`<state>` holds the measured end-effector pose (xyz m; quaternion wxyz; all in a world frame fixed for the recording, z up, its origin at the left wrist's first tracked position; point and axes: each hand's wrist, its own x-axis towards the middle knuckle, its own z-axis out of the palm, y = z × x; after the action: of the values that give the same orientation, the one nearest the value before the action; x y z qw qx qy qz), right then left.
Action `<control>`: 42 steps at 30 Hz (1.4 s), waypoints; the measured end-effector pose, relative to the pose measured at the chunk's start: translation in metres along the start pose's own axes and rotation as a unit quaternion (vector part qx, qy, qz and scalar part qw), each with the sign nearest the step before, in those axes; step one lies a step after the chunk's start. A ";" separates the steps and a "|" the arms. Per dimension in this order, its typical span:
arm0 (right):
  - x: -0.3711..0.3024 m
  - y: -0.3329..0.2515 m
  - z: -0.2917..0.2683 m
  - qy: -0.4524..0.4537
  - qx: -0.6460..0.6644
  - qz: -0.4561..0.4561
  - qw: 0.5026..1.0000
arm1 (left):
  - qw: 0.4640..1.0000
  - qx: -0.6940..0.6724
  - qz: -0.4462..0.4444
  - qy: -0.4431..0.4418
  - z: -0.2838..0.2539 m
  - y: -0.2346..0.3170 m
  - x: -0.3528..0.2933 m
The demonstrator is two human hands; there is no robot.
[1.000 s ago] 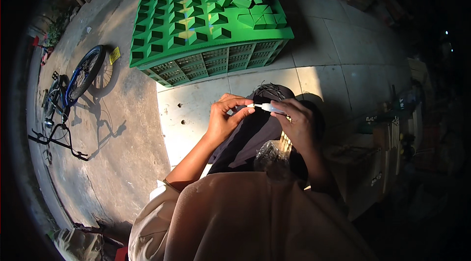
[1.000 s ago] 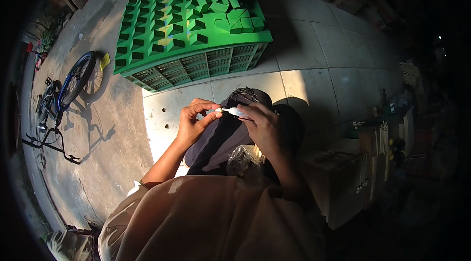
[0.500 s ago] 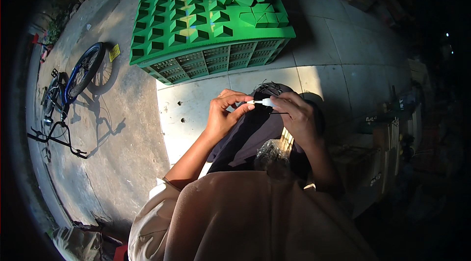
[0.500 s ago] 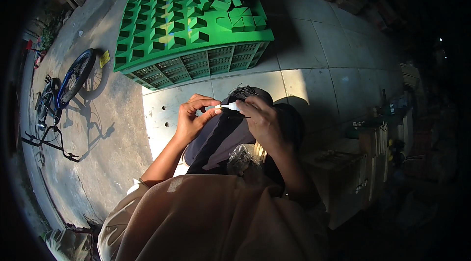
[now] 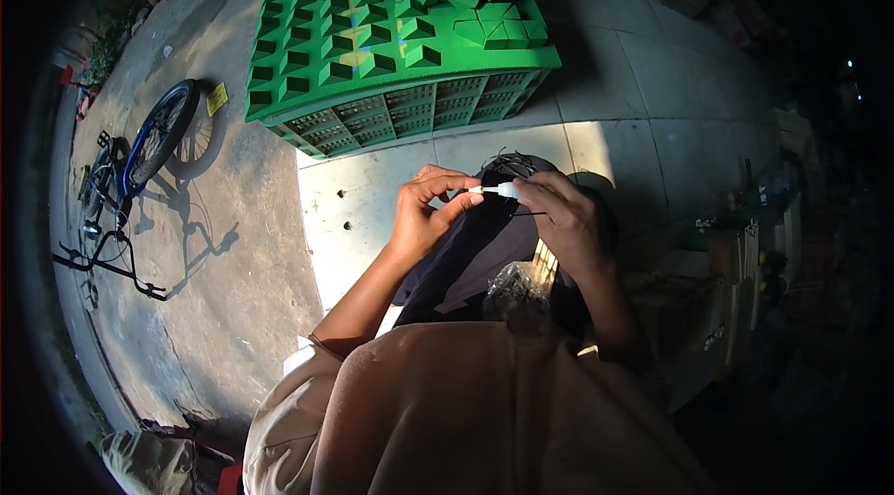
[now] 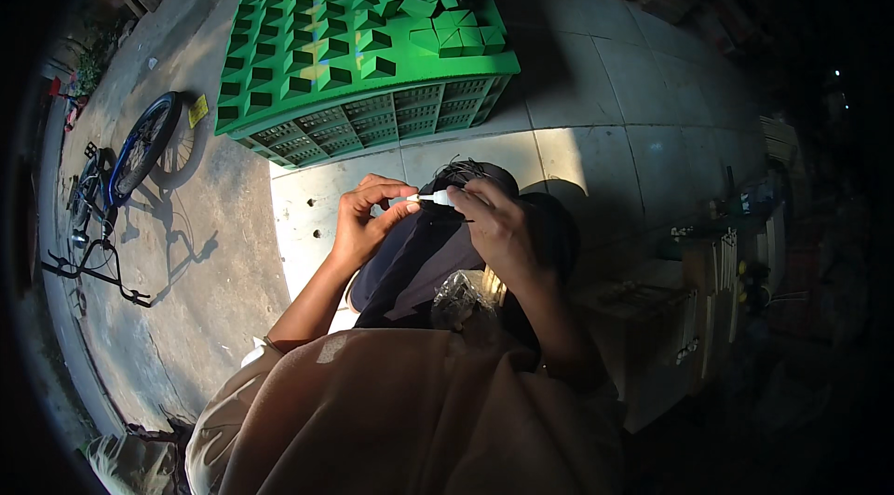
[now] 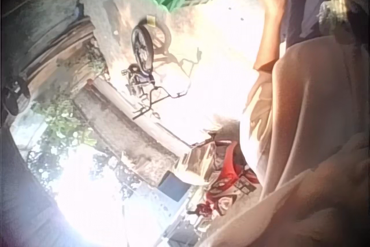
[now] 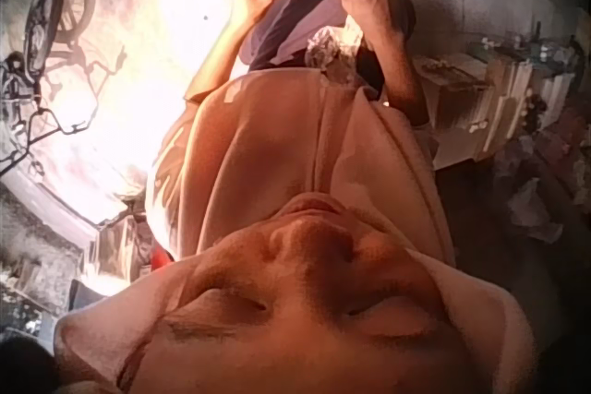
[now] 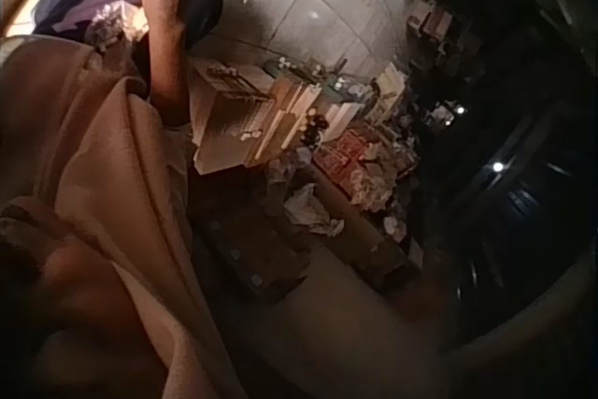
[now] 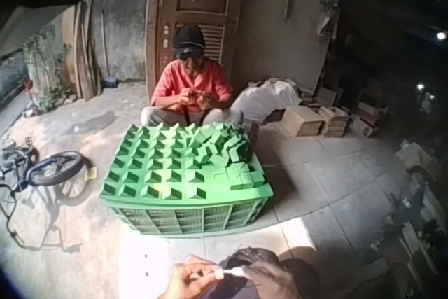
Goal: Apply glue and assemble small wooden sticks into a structure.
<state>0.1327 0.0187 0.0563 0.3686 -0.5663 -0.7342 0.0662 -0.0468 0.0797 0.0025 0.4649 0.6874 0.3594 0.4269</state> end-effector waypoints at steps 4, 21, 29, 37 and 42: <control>0.000 -0.001 -0.001 0.000 -0.011 -0.003 1.000 | 1.000 -0.001 -0.002 0.001 0.000 0.000 -0.001; -0.003 -0.001 0.000 0.005 -0.015 0.001 1.000 | 1.000 -0.001 0.008 0.000 0.000 0.001 0.000; -0.004 0.000 0.000 0.002 -0.038 -0.023 0.999 | 1.000 0.008 0.011 0.001 -0.001 0.002 0.000; -0.004 -0.001 0.000 0.007 -0.057 -0.035 0.998 | 1.000 0.015 0.002 -0.006 -0.002 0.005 0.001; -0.004 -0.002 -0.001 0.000 -0.069 -0.029 0.997 | 1.000 0.009 0.002 -0.006 -0.002 0.005 0.000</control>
<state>0.1325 0.0144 0.0559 0.3303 -0.5689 -0.7531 0.0050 -0.0475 0.0791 0.0074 0.4598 0.6952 0.3590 0.4200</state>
